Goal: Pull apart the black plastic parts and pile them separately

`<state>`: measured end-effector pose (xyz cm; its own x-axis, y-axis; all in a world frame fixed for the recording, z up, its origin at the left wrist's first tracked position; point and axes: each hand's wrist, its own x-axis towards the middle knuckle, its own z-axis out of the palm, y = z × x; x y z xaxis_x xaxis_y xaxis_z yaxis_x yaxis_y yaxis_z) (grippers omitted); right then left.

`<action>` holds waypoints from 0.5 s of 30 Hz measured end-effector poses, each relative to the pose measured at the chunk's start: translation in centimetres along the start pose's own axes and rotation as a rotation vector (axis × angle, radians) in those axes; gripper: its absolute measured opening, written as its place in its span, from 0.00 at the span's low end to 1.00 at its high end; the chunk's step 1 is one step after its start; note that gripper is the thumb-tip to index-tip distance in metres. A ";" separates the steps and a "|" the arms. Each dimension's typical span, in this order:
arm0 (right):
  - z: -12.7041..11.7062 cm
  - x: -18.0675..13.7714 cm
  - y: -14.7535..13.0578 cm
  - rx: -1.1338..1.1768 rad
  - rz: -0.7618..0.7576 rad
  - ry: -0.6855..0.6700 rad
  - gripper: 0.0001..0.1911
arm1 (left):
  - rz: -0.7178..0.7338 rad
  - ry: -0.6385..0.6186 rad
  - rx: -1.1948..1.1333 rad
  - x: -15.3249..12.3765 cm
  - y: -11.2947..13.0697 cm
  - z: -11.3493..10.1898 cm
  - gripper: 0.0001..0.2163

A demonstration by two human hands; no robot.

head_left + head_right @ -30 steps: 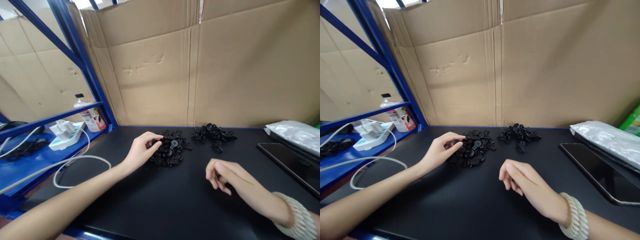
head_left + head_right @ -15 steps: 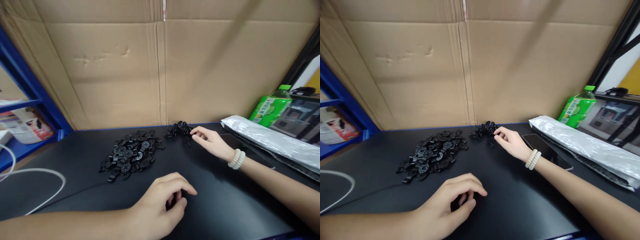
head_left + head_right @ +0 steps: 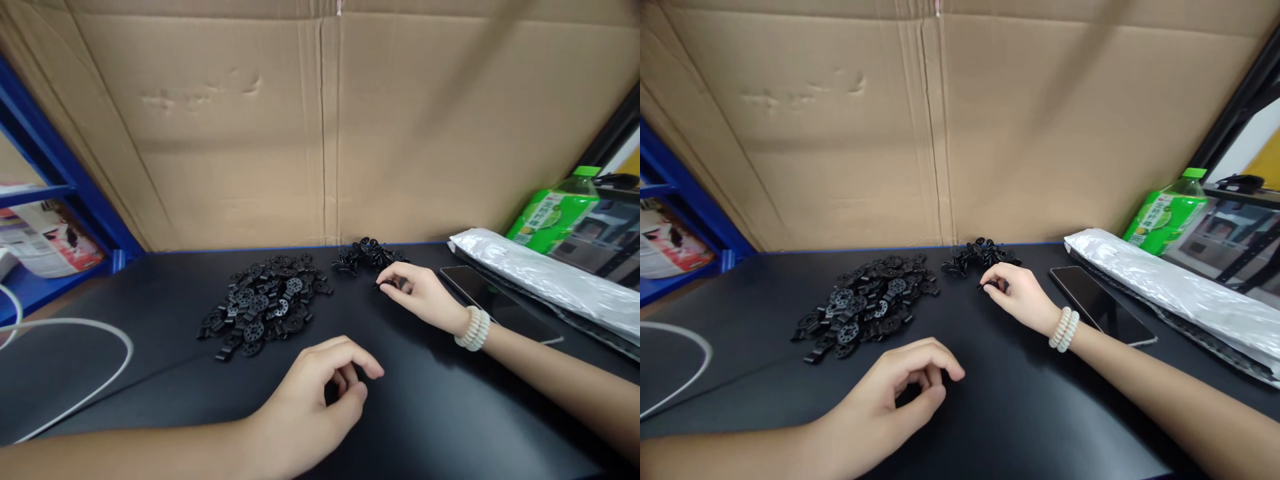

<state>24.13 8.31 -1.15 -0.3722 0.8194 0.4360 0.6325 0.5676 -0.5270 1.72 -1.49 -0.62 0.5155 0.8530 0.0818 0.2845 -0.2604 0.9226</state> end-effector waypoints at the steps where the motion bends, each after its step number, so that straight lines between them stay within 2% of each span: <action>1: 0.0 -0.2 -0.6 0.067 -0.020 -0.011 0.07 | -0.026 0.039 -0.059 0.1 -0.1 0.0 0.10; 4: 0.2 -1.2 -2.9 0.263 -0.103 -0.039 0.12 | -0.099 0.191 -0.271 0.6 -0.5 0.1 0.15; 6: 0.4 -1.9 -4.3 0.320 -0.163 -0.050 0.16 | -0.121 0.231 -0.366 1.0 -0.5 0.1 0.16; 8: 0.5 -2.5 -5.4 0.373 -0.179 -0.077 0.15 | -0.127 0.223 -0.394 1.1 -0.3 -0.1 0.13; 12: 0.4 -3.0 -6.5 0.542 -0.051 -0.157 0.04 | -0.131 0.186 -0.400 1.1 0.0 -0.3 0.11; 15: 0.5 -3.1 -6.8 0.582 -0.008 -0.196 0.03 | -0.134 0.139 -0.418 0.9 -0.1 -0.3 0.11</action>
<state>20.63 1.97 0.79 -0.5284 0.7828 0.3287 0.1747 0.4792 -0.8602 1.93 -0.52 -0.50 0.3752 0.9266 -0.0256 -0.0241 0.0373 0.9990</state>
